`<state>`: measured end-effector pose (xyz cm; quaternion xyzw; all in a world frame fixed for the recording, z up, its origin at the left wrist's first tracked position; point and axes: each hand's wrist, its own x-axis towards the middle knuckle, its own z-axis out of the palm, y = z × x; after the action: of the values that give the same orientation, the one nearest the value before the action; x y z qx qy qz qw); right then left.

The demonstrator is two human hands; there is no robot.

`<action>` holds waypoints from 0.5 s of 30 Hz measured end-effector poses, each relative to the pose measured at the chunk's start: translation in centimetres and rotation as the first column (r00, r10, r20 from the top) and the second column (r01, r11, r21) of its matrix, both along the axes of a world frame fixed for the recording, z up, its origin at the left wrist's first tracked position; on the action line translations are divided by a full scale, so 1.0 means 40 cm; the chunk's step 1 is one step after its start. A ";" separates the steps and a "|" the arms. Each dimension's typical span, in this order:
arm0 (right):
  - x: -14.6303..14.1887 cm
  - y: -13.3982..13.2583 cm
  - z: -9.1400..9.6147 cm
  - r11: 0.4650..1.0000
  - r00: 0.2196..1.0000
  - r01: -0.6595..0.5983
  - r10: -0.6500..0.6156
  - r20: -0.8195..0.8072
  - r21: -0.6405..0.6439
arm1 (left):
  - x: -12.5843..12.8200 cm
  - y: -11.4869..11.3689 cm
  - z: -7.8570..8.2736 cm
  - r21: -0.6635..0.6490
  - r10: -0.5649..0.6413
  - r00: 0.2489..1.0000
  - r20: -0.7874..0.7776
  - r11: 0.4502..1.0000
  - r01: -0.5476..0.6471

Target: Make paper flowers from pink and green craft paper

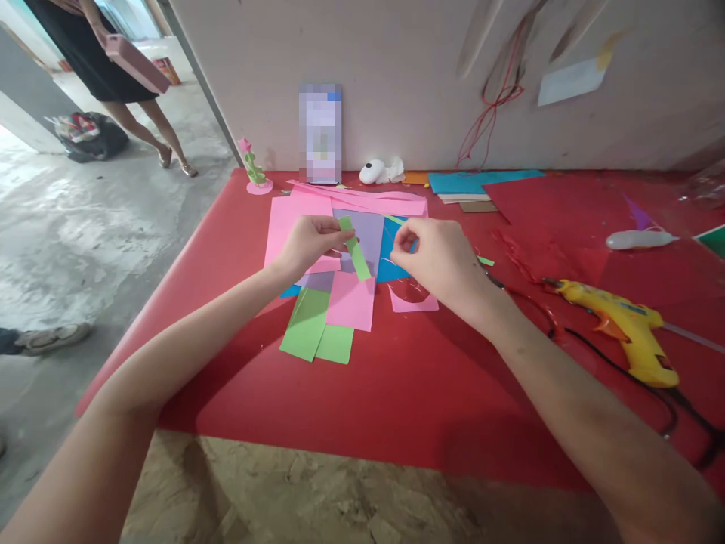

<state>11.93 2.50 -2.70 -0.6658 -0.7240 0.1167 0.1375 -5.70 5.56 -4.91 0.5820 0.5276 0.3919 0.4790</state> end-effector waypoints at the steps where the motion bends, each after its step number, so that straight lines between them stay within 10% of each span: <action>1: 0.003 -0.010 0.007 0.999 0.998 -0.027 0.028 -0.055 0.022 | 0.003 -0.007 0.005 0.016 0.007 1.000 0.017 1.000 -0.007; 15: -0.002 -0.055 -0.006 0.953 0.895 -0.138 0.236 -0.379 0.269 | 0.038 -0.095 0.062 0.145 -0.057 0.980 0.192 0.989 0.029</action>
<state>11.87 0.31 -2.96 -0.5327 -0.7491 0.1788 0.3508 -4.17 1.77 -2.44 0.5843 0.4361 0.4734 0.4943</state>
